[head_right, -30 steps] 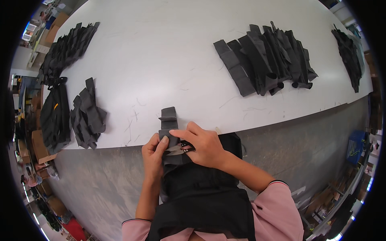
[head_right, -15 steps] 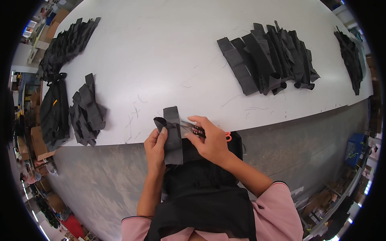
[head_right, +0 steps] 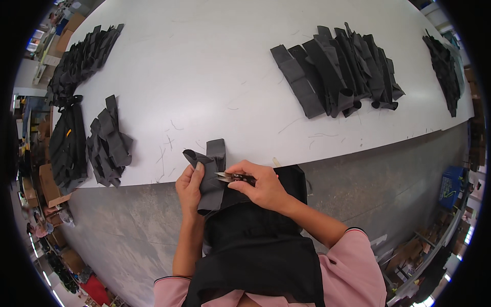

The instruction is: Trim and process black fabric strips using a pair of snips.

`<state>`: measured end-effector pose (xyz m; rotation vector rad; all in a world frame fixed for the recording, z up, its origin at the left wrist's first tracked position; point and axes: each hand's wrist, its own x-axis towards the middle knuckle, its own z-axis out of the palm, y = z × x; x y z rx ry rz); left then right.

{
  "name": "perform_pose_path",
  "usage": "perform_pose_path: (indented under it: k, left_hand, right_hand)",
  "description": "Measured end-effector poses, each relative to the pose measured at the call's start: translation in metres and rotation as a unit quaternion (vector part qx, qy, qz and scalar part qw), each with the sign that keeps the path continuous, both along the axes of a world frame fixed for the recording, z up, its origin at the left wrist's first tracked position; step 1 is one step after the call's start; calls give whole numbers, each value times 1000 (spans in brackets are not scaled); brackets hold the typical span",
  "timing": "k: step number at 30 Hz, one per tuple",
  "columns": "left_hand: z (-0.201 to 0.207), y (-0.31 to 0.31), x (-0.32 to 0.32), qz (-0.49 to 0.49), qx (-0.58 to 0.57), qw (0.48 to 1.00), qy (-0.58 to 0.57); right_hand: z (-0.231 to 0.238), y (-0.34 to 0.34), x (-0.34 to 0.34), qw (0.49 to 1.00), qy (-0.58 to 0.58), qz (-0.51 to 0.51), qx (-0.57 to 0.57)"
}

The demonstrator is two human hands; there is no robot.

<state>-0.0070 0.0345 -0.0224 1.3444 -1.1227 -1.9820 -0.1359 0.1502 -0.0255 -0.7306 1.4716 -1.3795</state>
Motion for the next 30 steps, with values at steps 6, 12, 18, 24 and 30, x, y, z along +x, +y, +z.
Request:
perform_pose_path:
  k: [6,12,18,24,30]
  left_hand:
    - [-1,0,3,3,7,1000,6]
    - [3,0,-2,31,69,997,22]
    - [11,0,2,7,-2,1000,-6]
    - [13,-2,8,-12,-47,999,-7]
    - [17,-5,7,-31,-54,998,-24]
  right_hand:
    - [11,-2,-1,962,271,-6,-41]
    - [7,-2,2,923,378,-27,-65]
    - [24,1,1,935,341,-54,-78]
    - [35,-3,-4,870,484,35,-86]
    - [35,-7,-2,868,481,55,-106]
